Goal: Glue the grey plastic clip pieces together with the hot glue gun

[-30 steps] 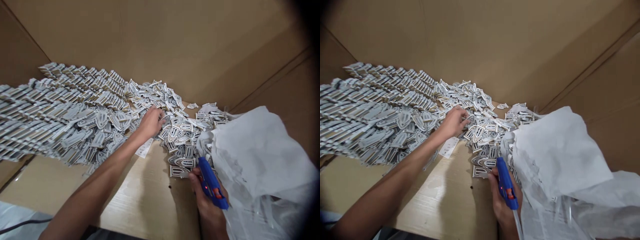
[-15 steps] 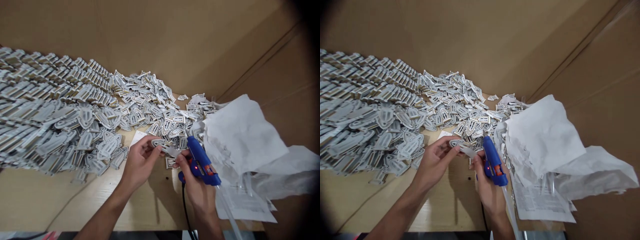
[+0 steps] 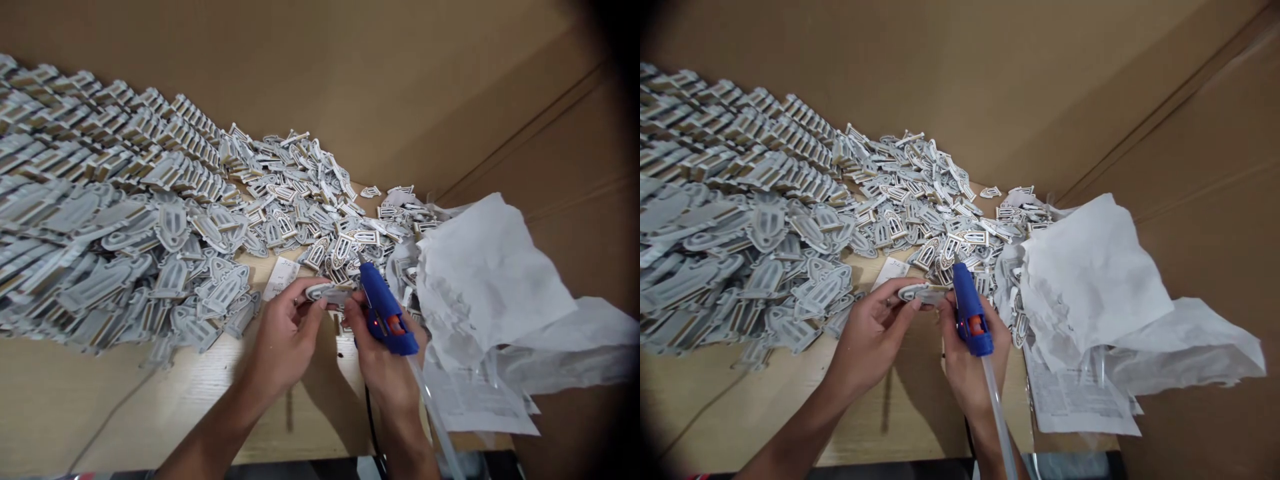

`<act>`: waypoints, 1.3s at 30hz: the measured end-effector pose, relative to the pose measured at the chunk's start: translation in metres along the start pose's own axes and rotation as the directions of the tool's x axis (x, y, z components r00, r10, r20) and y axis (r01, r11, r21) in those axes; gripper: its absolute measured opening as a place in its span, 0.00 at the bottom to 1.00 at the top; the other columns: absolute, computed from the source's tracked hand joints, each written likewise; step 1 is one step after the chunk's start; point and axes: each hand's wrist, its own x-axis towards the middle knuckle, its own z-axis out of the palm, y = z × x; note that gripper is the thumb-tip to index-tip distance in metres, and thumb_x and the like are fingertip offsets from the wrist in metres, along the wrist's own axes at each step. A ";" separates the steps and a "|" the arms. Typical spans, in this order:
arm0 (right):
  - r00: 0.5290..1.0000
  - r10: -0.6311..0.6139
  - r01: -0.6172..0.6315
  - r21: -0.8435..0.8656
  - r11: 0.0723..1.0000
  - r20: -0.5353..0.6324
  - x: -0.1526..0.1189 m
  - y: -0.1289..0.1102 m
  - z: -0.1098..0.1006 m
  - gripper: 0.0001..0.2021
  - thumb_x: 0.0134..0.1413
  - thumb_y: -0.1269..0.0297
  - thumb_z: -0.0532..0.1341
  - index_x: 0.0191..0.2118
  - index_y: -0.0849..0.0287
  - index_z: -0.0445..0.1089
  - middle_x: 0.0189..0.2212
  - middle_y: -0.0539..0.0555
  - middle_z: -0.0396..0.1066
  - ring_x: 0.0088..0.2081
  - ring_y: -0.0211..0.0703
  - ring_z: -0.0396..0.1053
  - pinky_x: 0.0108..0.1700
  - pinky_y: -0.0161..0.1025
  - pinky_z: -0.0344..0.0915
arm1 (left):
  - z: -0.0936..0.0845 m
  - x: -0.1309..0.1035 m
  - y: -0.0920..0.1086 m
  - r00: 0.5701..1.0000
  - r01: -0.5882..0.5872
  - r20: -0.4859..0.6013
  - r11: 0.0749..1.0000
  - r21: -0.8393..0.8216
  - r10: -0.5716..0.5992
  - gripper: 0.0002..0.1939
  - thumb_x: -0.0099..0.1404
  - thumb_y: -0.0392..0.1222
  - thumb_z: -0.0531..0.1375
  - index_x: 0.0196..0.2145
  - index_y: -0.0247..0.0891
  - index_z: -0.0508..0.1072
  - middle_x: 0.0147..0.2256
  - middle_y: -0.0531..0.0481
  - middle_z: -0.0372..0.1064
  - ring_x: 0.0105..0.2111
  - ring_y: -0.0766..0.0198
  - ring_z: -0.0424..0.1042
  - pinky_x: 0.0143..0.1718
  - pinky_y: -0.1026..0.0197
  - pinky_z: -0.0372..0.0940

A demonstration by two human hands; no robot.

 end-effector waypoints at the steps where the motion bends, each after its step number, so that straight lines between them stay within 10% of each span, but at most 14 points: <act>1: 1.000 -0.005 0.005 0.002 1.000 -0.007 0.000 0.000 0.001 0.14 0.55 0.52 0.70 0.37 0.58 0.77 0.29 0.52 0.78 0.28 0.43 0.74 0.33 0.38 0.71 | 0.000 0.000 0.000 1.000 -0.002 -0.001 1.000 0.000 0.002 0.11 0.71 0.44 0.63 0.50 0.45 0.77 0.49 0.48 0.79 0.51 0.57 0.78 0.50 0.58 0.72; 24: 0.994 -0.082 0.079 -0.039 0.996 -0.079 0.006 0.005 0.006 0.14 0.52 0.56 0.73 0.39 0.58 0.74 0.30 0.49 0.76 0.28 0.39 0.71 0.31 0.35 0.68 | 0.006 -0.006 0.007 0.991 -0.107 -0.075 0.989 0.101 0.114 0.08 0.69 0.38 0.64 0.46 0.40 0.78 0.42 0.51 0.80 0.42 0.65 0.79 0.45 0.67 0.71; 39: 0.903 -0.123 0.066 0.148 0.987 0.411 0.008 0.041 -0.042 0.23 0.57 0.40 0.68 0.42 0.57 0.79 0.30 0.55 0.77 0.25 0.41 0.71 0.25 0.37 0.65 | -0.005 0.007 0.014 0.985 0.097 -0.115 0.969 -0.225 -0.125 0.14 0.69 0.44 0.66 0.49 0.37 0.69 0.47 0.43 0.80 0.40 0.59 0.82 0.43 0.58 0.78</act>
